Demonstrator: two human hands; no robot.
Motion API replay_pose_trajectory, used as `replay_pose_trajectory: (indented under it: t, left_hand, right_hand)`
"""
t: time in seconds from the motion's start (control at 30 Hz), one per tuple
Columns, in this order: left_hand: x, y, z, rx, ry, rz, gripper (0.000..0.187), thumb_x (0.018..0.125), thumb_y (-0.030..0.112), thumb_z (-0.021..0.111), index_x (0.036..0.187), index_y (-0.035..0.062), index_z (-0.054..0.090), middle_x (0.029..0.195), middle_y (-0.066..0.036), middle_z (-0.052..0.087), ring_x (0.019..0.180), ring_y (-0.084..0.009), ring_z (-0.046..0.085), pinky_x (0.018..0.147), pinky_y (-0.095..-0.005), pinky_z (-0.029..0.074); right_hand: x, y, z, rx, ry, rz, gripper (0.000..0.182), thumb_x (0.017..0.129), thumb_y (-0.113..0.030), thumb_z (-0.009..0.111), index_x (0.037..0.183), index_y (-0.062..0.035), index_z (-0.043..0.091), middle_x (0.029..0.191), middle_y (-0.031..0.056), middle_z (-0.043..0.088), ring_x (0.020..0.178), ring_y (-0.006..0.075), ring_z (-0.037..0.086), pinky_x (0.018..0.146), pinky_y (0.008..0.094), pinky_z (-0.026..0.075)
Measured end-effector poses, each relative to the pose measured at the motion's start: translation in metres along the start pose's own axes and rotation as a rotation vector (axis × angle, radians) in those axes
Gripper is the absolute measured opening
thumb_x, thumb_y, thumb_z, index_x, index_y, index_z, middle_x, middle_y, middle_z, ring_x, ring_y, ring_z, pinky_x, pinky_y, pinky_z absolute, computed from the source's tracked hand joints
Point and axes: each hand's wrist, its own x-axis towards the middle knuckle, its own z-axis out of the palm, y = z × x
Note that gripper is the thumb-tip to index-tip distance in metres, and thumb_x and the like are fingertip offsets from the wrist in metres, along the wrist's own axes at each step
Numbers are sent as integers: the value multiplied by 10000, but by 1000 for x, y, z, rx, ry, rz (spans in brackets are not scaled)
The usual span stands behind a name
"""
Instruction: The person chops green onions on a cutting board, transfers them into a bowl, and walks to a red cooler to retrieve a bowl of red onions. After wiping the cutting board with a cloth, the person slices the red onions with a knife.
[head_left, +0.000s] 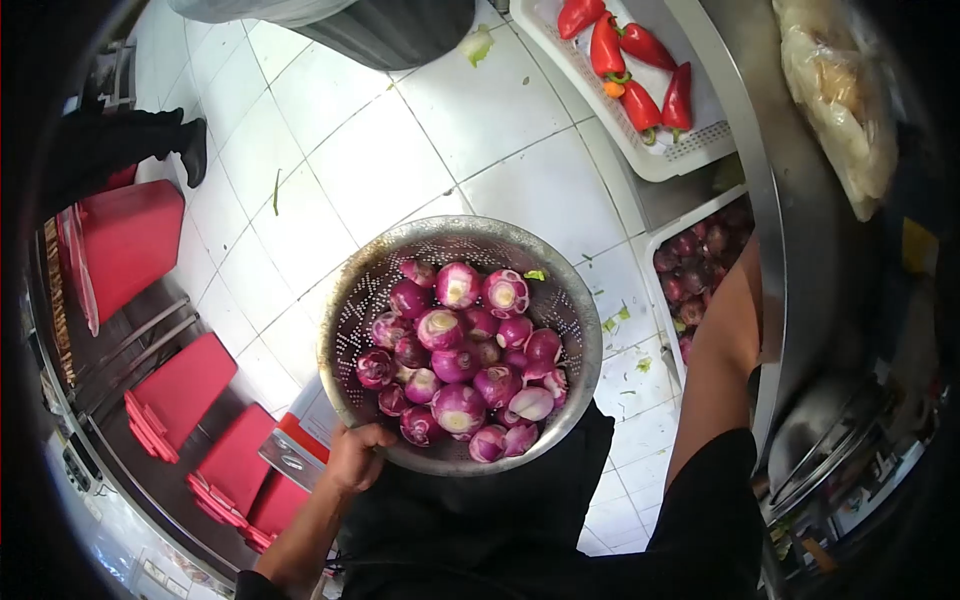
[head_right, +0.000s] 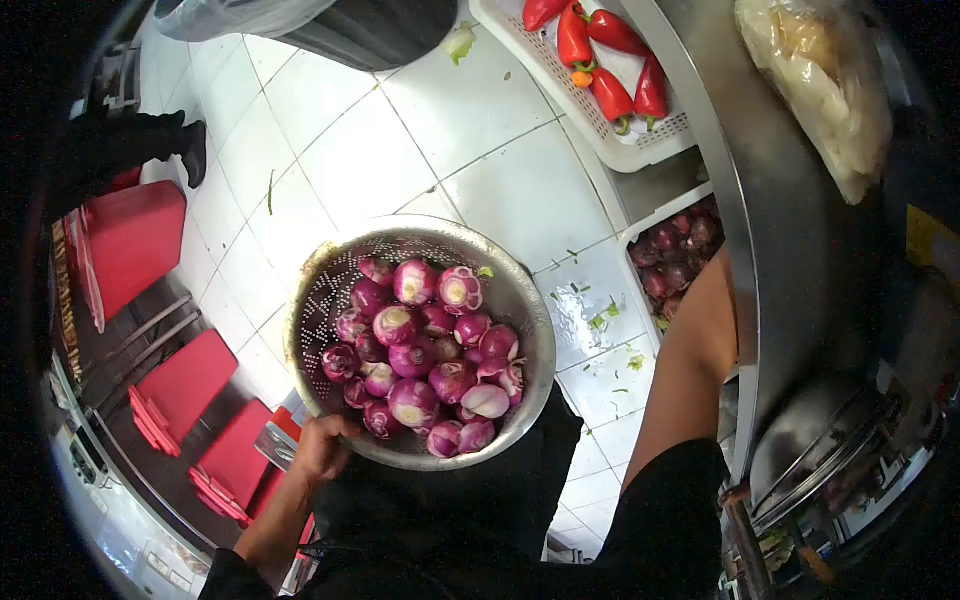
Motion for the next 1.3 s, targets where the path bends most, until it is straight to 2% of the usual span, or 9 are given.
replay_pose_trajectory:
  t: [0.4, 0.43, 0.53, 0.67, 0.73, 0.8, 0.97, 1.1, 1.3]
  left_hand:
    - [-12, 2, 15, 60, 44, 141, 275, 726, -76, 579, 990, -2, 585, 781, -78, 610, 633, -191, 605, 504, -317, 478]
    - [-10, -4, 9, 63, 48, 139, 278, 723, -72, 582, 991, 3, 583, 784, -76, 610, 620, -188, 598, 487, -314, 466]
    - [-10, 4, -9, 190, 28, 57, 317, 707, -77, 591, 1009, 18, 574, 806, -68, 606, 632, -178, 591, 494, -310, 460]
    - [-15, 11, 20, 93, -191, 262, 573, 660, -87, 524, 1223, 21, 505, 1024, -68, 584, 889, -228, 608, 842, -386, 515]
    - [-20, 16, 23, 102, -288, 278, 578, 660, -77, 531, 1229, 23, 506, 1059, -80, 596, 954, -248, 603, 916, -409, 492]
    - [-35, 26, 25, 148, -343, 291, 556, 661, -65, 539, 1210, 19, 518, 1082, -92, 606, 993, -264, 601, 955, -426, 479]
    - [-91, 54, 65, 260, -462, 228, 342, 680, -46, 553, 1019, -9, 568, 1003, -110, 617, 953, -268, 607, 891, -420, 494]
    - [-133, 61, 158, 291, -513, 205, 276, 701, -34, 544, 972, 4, 576, 983, -94, 622, 932, -267, 614, 877, -419, 500]
    - [-129, 47, 312, 264, -653, 315, 260, 735, -29, 522, 991, 1, 559, 1034, -104, 614, 972, -286, 625, 922, -477, 526]
  right_hand:
    - [-116, -2, 17, 258, 54, -23, 476, 882, -285, 680, 1245, 18, 627, 1314, 213, 607, 1220, 349, 551, 1081, 430, 376]
    - [-148, 38, 64, 575, -125, 57, 404, 850, -268, 718, 1117, 29, 658, 1195, 207, 660, 1075, 358, 622, 952, 449, 447]
    - [-278, 42, 55, 681, -208, 29, 261, 917, -258, 625, 916, 0, 664, 868, 194, 683, 852, 377, 655, 787, 452, 490]
    - [-409, 56, 13, 858, -697, 337, 206, 878, -217, 661, 961, -35, 709, 821, 164, 711, 813, 310, 699, 753, 408, 531]
    - [-455, 80, 1, 716, -571, 63, 209, 843, -115, 654, 1015, -1, 687, 733, 119, 702, 680, 202, 692, 663, 357, 537]
    - [-481, 98, -35, 930, -692, 300, 266, 819, -93, 672, 1059, 19, 668, 725, 122, 700, 644, 189, 691, 618, 327, 541]
    - [-557, 144, -100, 976, -555, 543, 279, 793, -138, 682, 1040, -10, 695, 694, 117, 698, 614, 197, 692, 616, 333, 545]
    - [-541, 172, -133, 1005, -510, 471, 251, 822, -96, 680, 1044, 19, 668, 685, 91, 671, 618, 146, 662, 602, 291, 521]
    - [-440, 236, -205, 1120, 80, 459, 163, 844, 17, 672, 1006, 3, 671, 734, 74, 656, 671, 119, 614, 646, 270, 505]
